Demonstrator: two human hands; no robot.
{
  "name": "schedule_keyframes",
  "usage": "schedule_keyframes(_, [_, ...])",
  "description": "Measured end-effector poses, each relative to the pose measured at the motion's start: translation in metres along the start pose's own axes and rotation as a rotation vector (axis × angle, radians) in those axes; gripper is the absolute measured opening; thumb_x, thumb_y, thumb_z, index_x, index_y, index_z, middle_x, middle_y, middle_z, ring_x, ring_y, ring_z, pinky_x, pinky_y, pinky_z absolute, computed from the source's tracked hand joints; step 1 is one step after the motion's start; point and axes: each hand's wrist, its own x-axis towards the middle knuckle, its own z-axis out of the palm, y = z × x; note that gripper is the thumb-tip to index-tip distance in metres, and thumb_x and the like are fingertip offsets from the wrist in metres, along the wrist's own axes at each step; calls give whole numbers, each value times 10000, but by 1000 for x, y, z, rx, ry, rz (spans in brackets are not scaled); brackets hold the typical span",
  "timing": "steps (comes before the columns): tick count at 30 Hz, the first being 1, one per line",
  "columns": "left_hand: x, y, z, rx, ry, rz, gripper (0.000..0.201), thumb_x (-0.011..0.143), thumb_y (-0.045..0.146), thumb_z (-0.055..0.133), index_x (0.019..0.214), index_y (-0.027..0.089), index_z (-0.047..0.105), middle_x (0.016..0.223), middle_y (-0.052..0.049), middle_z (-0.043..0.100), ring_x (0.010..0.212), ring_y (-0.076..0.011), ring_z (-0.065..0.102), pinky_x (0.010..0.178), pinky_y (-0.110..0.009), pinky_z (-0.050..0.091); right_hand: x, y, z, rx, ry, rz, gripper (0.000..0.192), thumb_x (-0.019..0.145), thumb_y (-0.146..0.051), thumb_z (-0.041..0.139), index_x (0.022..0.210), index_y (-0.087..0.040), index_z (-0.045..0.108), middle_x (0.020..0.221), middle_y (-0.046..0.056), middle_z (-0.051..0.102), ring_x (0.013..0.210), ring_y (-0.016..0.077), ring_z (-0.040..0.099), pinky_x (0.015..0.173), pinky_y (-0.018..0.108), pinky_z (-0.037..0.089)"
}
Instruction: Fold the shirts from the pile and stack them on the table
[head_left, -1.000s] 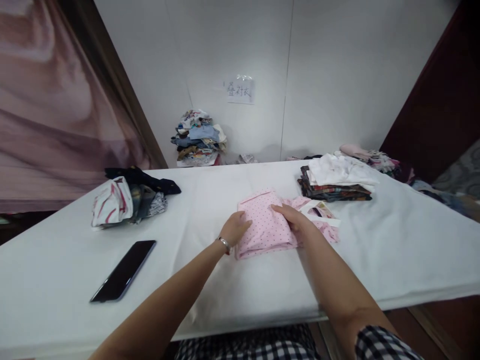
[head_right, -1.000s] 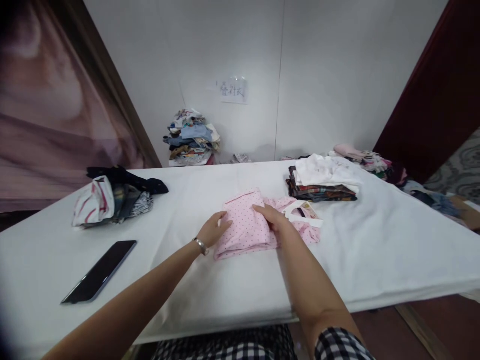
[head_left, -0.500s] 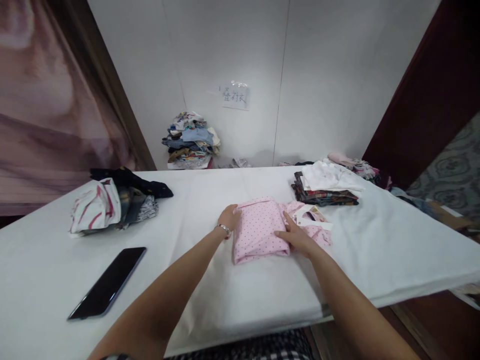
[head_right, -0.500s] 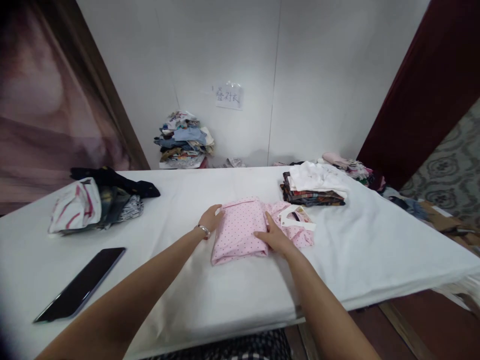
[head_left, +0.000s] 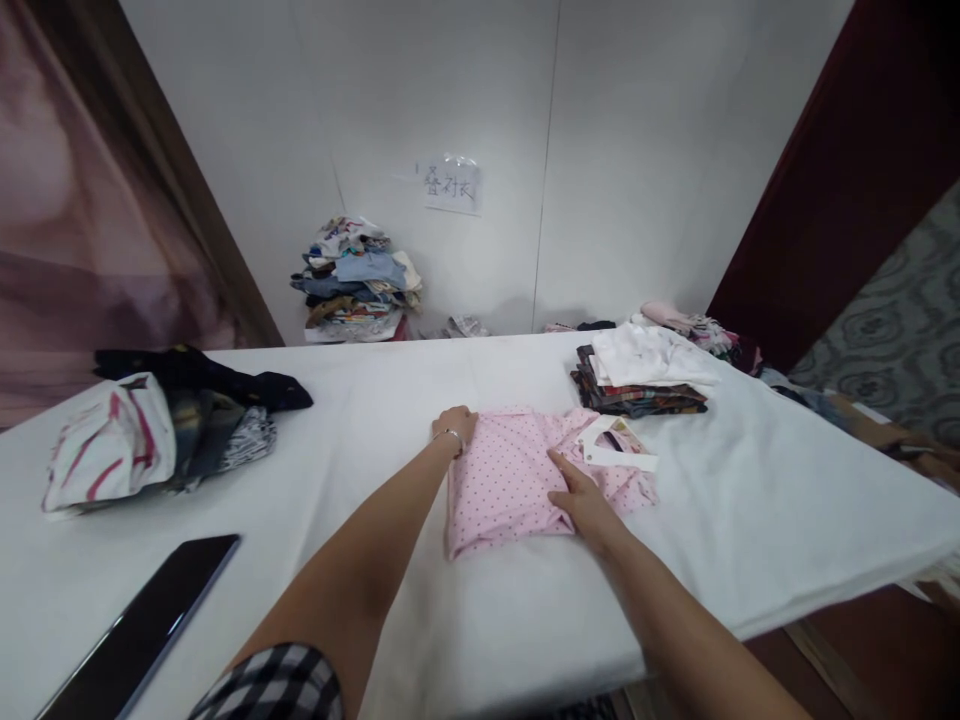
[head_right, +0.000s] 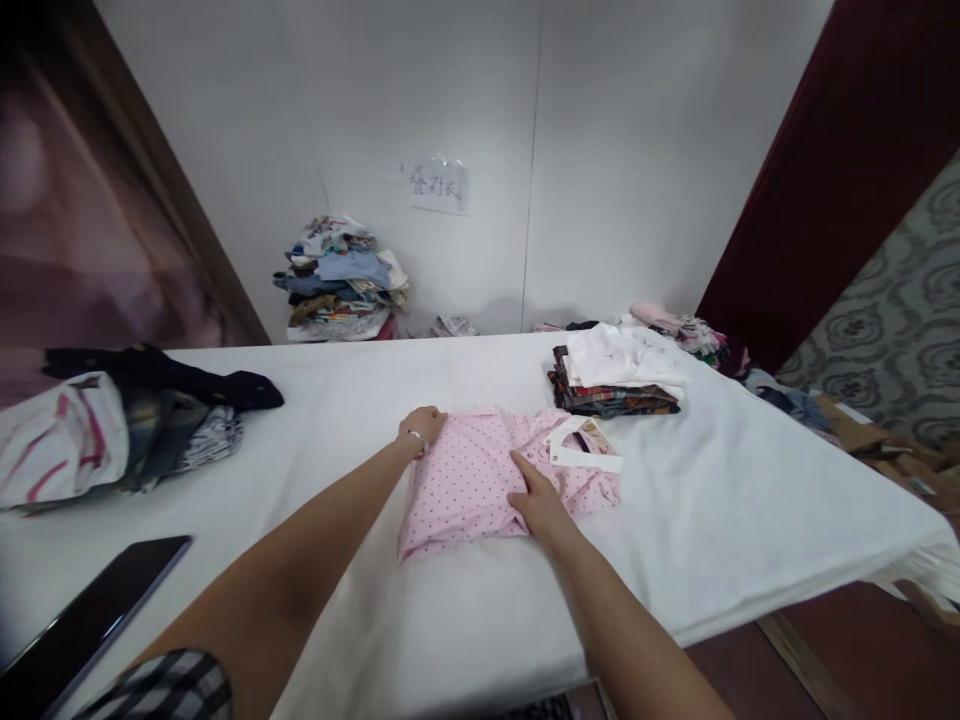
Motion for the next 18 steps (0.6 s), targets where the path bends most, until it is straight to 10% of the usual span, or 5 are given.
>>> schedule_keyframes(8, [13,52,17,47,-103,318,471,769,514,637,1176,279,663,1284,-21,650,1183,-228,567,1005,-282,402,0,-6,-1,39,-23,48,739,705,-220,607,1430,-260,466,1502,23,434,1396,232,387,1167,446,281])
schedule_keyframes(18, [42,61,53,201,-122,170,293,799,467,593,890,228,735,1044,-125,737,1121,-319,597,961,-411,431,-1,-13,-3,10,-7,87,653,729,-198,597,1376,-264,536,1440,21,517,1359,233,438,1164,448,282])
